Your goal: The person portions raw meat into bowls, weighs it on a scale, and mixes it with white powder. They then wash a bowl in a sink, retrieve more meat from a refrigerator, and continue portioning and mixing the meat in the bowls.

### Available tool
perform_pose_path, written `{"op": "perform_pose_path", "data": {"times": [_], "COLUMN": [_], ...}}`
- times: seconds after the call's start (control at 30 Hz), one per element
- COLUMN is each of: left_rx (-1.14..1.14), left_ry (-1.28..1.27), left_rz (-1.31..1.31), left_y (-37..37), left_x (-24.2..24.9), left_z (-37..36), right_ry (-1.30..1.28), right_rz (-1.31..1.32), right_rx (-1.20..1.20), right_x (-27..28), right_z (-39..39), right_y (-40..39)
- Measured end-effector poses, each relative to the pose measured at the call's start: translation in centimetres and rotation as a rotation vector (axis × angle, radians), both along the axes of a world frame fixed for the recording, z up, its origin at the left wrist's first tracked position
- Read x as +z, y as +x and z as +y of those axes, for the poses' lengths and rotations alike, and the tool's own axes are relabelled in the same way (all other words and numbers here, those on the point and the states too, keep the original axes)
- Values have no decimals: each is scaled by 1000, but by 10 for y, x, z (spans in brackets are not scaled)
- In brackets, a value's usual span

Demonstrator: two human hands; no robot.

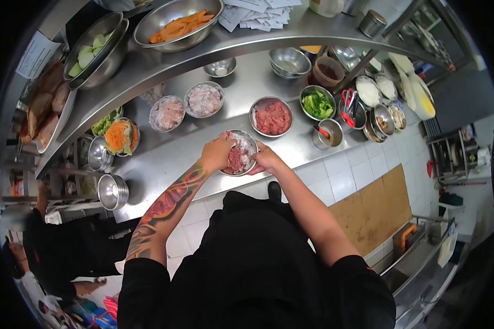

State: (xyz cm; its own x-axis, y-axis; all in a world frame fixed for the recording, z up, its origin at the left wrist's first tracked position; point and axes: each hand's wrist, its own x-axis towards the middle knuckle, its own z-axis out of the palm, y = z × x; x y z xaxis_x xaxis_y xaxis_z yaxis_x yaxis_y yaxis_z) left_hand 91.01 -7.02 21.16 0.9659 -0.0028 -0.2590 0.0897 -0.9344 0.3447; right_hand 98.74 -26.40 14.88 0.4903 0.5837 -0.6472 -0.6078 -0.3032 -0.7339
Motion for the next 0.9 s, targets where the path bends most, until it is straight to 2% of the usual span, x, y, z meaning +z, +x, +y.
{"op": "perform_pose_path", "data": {"times": [0.07, 0.2, 0.3, 0.4, 0.47, 0.57, 0.63, 0.67, 0.73, 0.8, 0.87, 0.9], "left_rx": [-103, -160, 32, 108, 131, 210, 458, 457, 454, 424, 395, 297], "left_ry": [103, 131, 199, 159, 225, 252, 12, 14, -237, -298, -359, -219], "left_rz": [-108, -152, -195, -239, -134, 20, -25, -25, -269, -207, -148, -105], "left_y": [0, -5, 6, 23, 32, 33, 31, 29, 27, 25, 23, 18], "left_x": [-9, -55, -58, -77, -54, -45, -44, -47, -63, -92, -80, -73], "left_z": [-6, -25, -39, -38, -46, -54, -59, -58, -50, -29, -26, -24], "right_ry": [24, 119, 114, 90, 65, 87, 96, 98, 83, 107, 67, 63], "right_rz": [43, 82, 45, -6, -12, -48, -78, -77, -44, -60, -82, -86], "right_rx": [-6, 65, 37, 43, 86, 116, 128, 127, 120, 101, 113, 110], "right_x": [-6, 3, -3, -3, -9, -17, -18, -18, -18, -14, -14, -15], "right_z": [-2, -5, -1, -2, -3, -8, -14, -16, -17, -19, -22, -23], "right_y": [9, 18, 14, 22, 34, 37, 36, 37, 40, 39, 38, 37]}}
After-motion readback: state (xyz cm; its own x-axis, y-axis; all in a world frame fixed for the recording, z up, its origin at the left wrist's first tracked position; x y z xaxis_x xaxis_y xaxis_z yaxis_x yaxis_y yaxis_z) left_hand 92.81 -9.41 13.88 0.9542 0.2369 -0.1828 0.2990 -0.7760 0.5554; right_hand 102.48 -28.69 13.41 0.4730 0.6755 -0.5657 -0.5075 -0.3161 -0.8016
